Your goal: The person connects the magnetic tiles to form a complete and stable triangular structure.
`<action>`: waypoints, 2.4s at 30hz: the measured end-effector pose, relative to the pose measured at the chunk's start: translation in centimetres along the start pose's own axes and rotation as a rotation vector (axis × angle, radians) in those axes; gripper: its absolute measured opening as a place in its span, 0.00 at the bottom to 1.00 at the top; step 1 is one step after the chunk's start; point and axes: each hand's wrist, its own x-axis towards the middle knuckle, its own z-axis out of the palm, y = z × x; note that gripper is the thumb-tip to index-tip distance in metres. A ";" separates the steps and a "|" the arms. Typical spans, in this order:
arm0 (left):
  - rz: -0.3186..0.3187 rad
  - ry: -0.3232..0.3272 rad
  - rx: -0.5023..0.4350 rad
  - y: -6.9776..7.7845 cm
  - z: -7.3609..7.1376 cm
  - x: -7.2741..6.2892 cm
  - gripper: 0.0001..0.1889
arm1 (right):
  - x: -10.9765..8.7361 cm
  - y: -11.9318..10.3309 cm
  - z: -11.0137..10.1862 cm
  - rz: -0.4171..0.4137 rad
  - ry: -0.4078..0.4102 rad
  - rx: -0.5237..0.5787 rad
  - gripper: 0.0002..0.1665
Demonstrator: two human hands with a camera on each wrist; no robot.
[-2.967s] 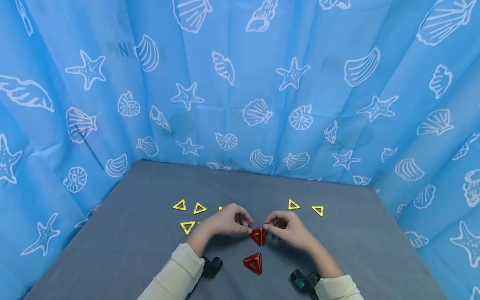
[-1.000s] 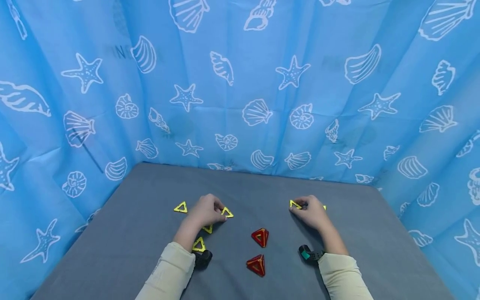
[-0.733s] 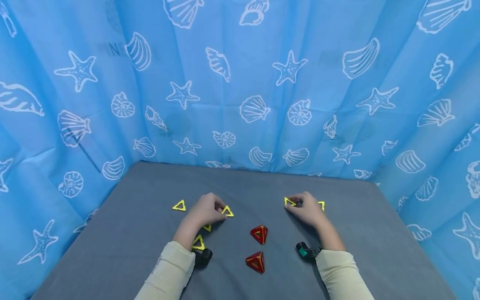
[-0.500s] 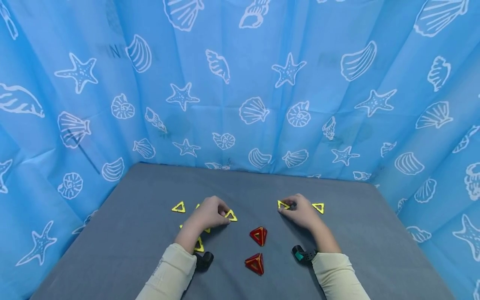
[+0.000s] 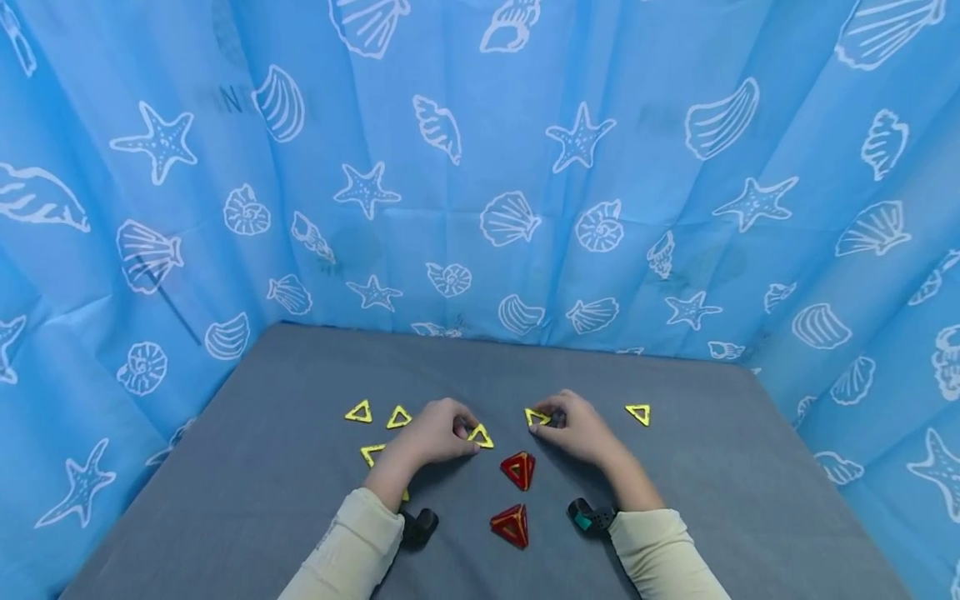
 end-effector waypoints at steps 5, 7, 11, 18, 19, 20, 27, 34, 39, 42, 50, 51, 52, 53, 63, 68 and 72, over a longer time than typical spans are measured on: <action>0.002 -0.025 -0.001 0.4 -0.1 -0.1 0.14 | 0.0 -0.5 0.2 -0.044 -0.053 0.013 0.14; -0.004 -0.037 -0.002 0.6 0.0 -0.2 0.14 | 0.0 -0.5 0.2 -0.039 -0.054 0.007 0.13; -0.019 -0.034 0.009 0.9 0.3 -0.2 0.14 | -0.2 -0.5 0.4 -0.006 -0.033 0.002 0.11; -0.047 -0.032 0.037 1.1 1.2 -0.1 0.14 | -0.3 -1.0 1.2 -0.034 -0.079 0.007 0.11; -0.052 -0.035 0.035 1.1 1.3 -0.2 0.14 | -0.3 -1.1 1.3 -0.038 -0.090 0.012 0.12; -0.052 -0.036 0.031 1.1 1.4 -0.2 0.14 | -0.3 -1.2 1.4 -0.045 -0.101 0.018 0.12; -0.054 -0.025 0.032 1.2 1.4 -0.1 0.14 | -0.3 -1.9 1.4 -0.050 -0.127 0.043 0.15; -0.063 -0.031 0.029 1.5 1.4 -0.3 0.14 | -0.2 -1.8 1.7 -0.060 -0.125 0.037 0.12; -0.047 -0.019 0.030 1.7 1.2 -0.2 0.14 | -0.1 -2.2 1.6 -0.054 -0.108 0.042 0.11; -0.044 -0.024 0.030 1.7 1.2 -0.1 0.14 | 0.0 -2.3 1.5 -0.050 -0.119 0.028 0.12; -0.039 -0.011 0.042 1.7 1.1 -0.1 0.14 | 0.0 -2.6 1.2 -0.062 -0.101 0.032 0.11; -0.039 -0.013 0.040 1.7 1.1 -0.1 0.14 | 0.0 -2.6 1.3 -0.060 -0.105 0.032 0.11; -0.040 -0.016 0.041 1.7 1.2 -0.2 0.14 | -0.1 -2.5 1.4 -0.058 -0.112 0.030 0.11; -0.038 -0.018 0.040 1.7 1.2 -0.2 0.14 | -0.1 -2.5 1.4 -0.051 -0.118 0.028 0.11; -0.004 -0.008 0.046 1.7 1.2 -0.2 0.13 | -0.2 -2.3 1.4 -0.082 -0.100 0.027 0.13; -0.025 -0.009 0.054 1.8 1.2 -0.4 0.10 | -0.4 -2.0 1.5 -0.063 -0.121 0.029 0.12; -0.024 0.008 0.061 2.0 1.1 -0.4 0.10 | -0.3 -1.8 1.3 -0.077 -0.122 0.070 0.10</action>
